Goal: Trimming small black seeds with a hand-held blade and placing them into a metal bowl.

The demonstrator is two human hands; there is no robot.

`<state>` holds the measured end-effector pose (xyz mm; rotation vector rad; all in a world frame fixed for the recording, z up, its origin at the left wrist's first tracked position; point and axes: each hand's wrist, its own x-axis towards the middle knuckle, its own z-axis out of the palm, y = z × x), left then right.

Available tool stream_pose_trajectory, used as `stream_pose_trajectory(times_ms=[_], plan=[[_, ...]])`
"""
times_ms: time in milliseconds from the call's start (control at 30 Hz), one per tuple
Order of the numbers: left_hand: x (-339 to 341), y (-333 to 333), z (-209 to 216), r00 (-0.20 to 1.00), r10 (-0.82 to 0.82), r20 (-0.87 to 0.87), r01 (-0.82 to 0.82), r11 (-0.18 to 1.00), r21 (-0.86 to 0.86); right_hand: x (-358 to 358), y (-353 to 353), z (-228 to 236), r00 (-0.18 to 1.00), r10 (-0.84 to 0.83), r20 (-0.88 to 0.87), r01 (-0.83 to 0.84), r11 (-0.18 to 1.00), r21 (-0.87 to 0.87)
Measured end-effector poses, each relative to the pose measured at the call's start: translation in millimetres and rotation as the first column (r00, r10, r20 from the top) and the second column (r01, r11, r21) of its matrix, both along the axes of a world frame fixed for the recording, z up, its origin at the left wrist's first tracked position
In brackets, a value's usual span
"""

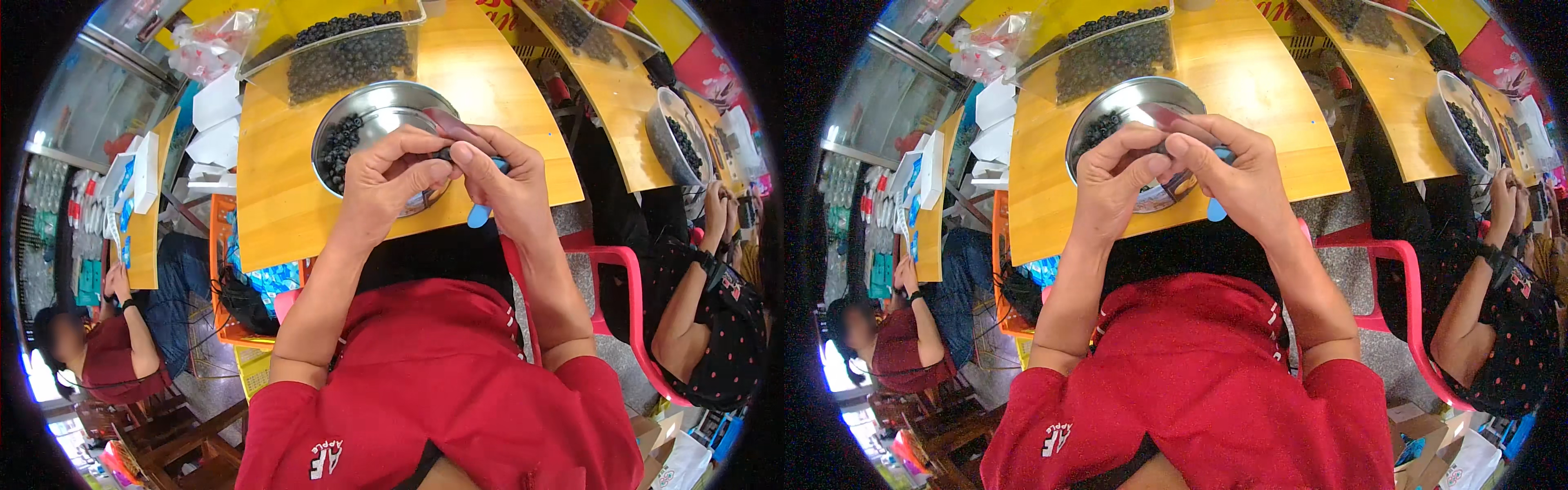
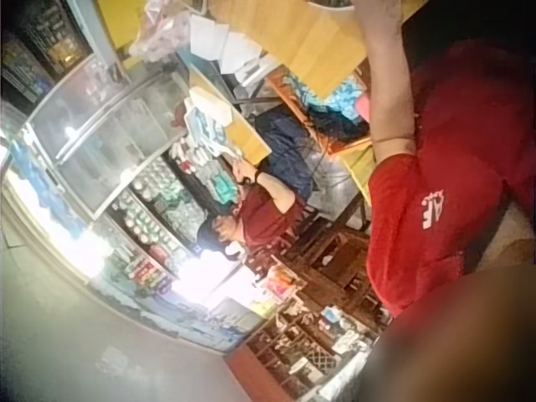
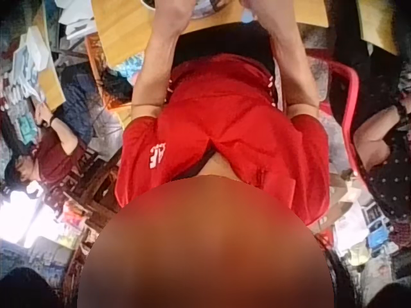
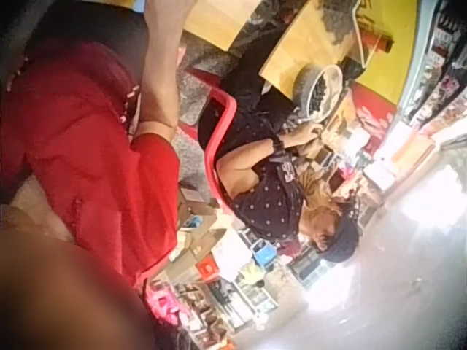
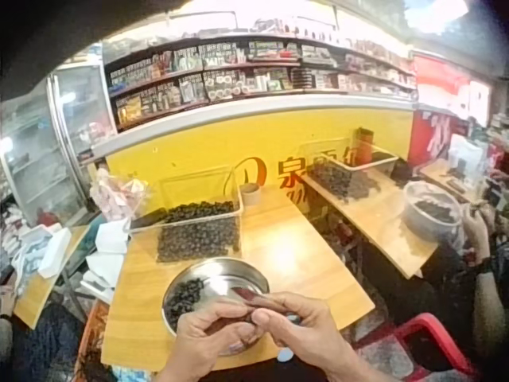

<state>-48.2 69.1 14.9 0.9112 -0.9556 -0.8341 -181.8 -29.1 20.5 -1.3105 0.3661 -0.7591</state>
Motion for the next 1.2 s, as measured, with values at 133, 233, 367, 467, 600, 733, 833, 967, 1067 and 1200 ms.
stream_pose_trajectory(times_ms=[133, 233, 367, 467, 600, 733, 833, 967, 1067, 1200], plan=[[2.4, -2.4, -5.3, 0.994, -0.064, -0.093, 0.064, 0.998, -0.01, 0.0, -1.9, -2.6, 0.997, 0.05, 0.064, -0.05, 0.999, -0.013], [3.1, -2.8, -8.7, 0.99, -0.047, -0.137, 0.048, 0.999, 0.004, -0.4, -1.3, -3.5, 0.995, 0.059, 0.075, -0.058, 0.998, -0.02], [-0.2, -7.8, -11.6, 0.991, 0.079, -0.107, -0.082, 0.996, -0.02, -0.3, 4.8, 2.2, 0.999, 0.013, 0.043, -0.014, 1.0, 0.028], [-3.1, -7.1, -12.0, 0.983, 0.161, -0.09, -0.165, 0.986, -0.036, 1.0, 10.5, 6.1, 0.999, -0.023, 0.034, 0.023, 1.0, -0.002], [-3.0, -7.0, -12.2, 0.971, 0.236, 0.045, -0.234, 0.971, -0.042, 2.1, 11.6, 5.2, 0.997, -0.081, -0.018, 0.08, 0.996, -0.028], [-1.0, -7.1, -16.4, 0.963, 0.251, 0.095, -0.248, 0.968, -0.049, -0.9, 6.5, 4.0, 1.0, -0.02, 0.007, 0.02, 0.999, 0.03], [-2.8, -6.5, -15.9, 0.959, 0.27, 0.08, -0.265, 0.962, -0.068, -3.0, 3.3, 4.8, 0.999, 0.015, -0.034, -0.013, 0.999, 0.036], [-1.9, -6.5, -19.8, 0.958, 0.268, 0.105, -0.263, 0.963, -0.054, -0.8, 0.8, 0.7, 0.998, 0.032, -0.062, -0.026, 0.995, 0.095], [-3.8, -4.5, -19.4, 0.96, 0.266, 0.086, -0.264, 0.964, -0.039, 0.3, 0.3, -1.5, 0.998, 0.044, -0.043, -0.037, 0.986, 0.163], [-10.1, -4.3, -11.2, 0.953, 0.293, 0.07, -0.295, 0.956, 0.009, 2.3, 3.5, -1.0, 0.998, 0.022, 0.051, -0.037, 0.954, 0.296]])
